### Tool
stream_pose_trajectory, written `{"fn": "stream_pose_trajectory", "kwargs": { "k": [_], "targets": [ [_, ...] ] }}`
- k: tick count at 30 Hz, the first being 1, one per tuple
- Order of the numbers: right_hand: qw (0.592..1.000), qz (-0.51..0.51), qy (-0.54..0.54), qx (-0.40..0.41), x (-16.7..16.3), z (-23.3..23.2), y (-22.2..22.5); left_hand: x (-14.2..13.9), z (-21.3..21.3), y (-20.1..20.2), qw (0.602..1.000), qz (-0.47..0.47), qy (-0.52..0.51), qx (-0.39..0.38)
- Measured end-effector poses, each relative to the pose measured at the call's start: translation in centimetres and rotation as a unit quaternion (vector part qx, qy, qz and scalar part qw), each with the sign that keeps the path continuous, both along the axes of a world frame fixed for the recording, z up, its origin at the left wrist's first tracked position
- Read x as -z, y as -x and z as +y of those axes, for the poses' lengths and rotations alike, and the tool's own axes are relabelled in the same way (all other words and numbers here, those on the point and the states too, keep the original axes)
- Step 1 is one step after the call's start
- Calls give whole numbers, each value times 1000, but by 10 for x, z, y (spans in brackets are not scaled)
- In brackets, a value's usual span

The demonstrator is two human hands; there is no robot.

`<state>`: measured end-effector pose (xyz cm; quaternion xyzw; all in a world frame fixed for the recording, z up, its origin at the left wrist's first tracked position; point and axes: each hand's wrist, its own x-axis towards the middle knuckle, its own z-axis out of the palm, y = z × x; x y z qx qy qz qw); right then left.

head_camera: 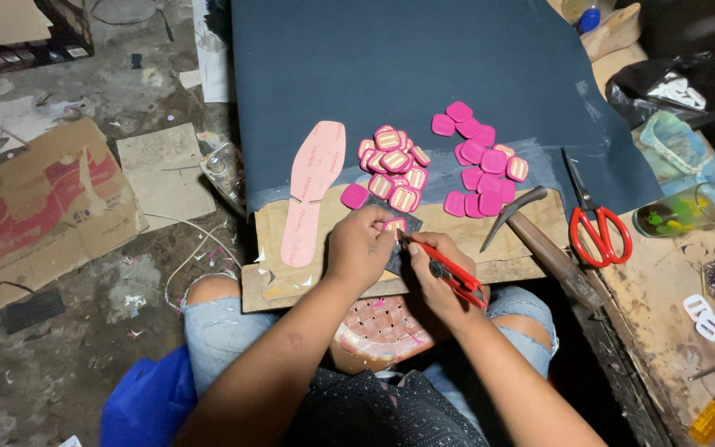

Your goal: The person uses a red utility knife to cut small pink foam pieces into rounded rectangular shapes on a dark cutting mat. They repeatedly pick up a foam piece, trim its edges, and place the finished piece into a growing pile on the table.

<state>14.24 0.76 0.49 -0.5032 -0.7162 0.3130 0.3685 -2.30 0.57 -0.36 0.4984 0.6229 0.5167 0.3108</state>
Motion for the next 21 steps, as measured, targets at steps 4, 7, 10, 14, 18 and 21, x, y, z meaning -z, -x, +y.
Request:
{"fn": "stream_pose_trajectory", "kwargs": {
  "k": [4,7,10,14,18,21],
  "targets": [
    [998,34,45,-4,0,5,-4,-9,1,10,999,-9,27,34],
    [998,64,22,-13,5,4,-4,-12,0,12,997,27,67,19],
    [995,93,16,-9,8,1,-3,-12,-1,9,992,50,119,-11],
    [995,95,-2,-15,9,-1,3,-11,-1,6,989,145,13,-38],
    [997,62,35,-11,7,5,7,-11,-7,9,985,169,15,-32],
    [993,115,10,-28,9,6,10,-11,-14,14,979,203,2,-2]
  ]
}}
